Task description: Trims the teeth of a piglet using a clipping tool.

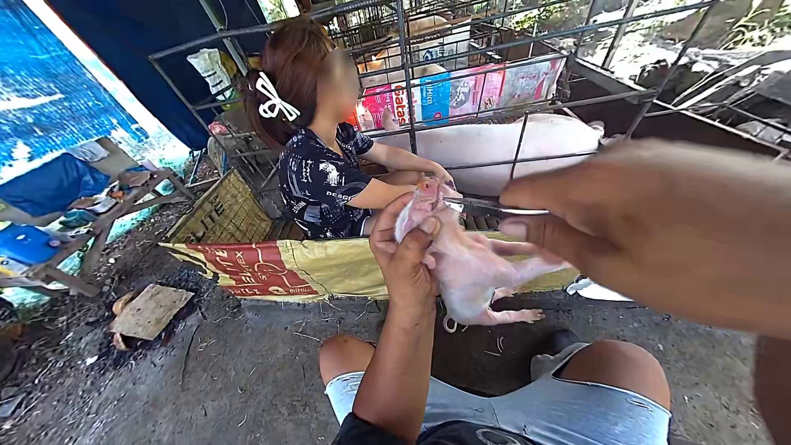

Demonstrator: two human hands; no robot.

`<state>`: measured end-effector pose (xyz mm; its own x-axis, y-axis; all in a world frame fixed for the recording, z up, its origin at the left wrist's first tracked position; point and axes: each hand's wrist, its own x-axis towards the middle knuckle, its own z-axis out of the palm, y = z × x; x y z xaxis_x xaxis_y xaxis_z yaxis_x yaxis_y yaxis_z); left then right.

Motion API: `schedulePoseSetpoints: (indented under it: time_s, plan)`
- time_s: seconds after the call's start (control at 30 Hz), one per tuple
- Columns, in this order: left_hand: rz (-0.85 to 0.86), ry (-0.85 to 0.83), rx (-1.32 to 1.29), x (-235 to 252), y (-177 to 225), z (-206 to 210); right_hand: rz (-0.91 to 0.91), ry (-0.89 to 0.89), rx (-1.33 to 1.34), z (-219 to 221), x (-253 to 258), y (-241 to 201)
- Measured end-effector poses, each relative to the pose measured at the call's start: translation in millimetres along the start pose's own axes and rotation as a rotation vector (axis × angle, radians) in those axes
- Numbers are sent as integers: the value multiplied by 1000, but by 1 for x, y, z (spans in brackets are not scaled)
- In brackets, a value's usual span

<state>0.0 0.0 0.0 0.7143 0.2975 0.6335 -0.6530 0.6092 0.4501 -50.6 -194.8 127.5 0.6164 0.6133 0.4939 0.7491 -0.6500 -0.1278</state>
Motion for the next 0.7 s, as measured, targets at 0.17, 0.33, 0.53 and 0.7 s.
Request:
schedulePoseSetpoints:
  time_s: [0.17,0.33,0.53,0.7]
  plan:
    - [13,44,27,-3,-4,0,410,-7,882,58,-15,-18]
    - [-20,57,21,-6,-3,1,454,12,1195,85,-10,-25]
    - [-28,62,25,-6,-2,1,443,48,1275,88,-10,-27]
    - [-33,63,34,-7,0,2,431,59,1262,88,-12,-29]
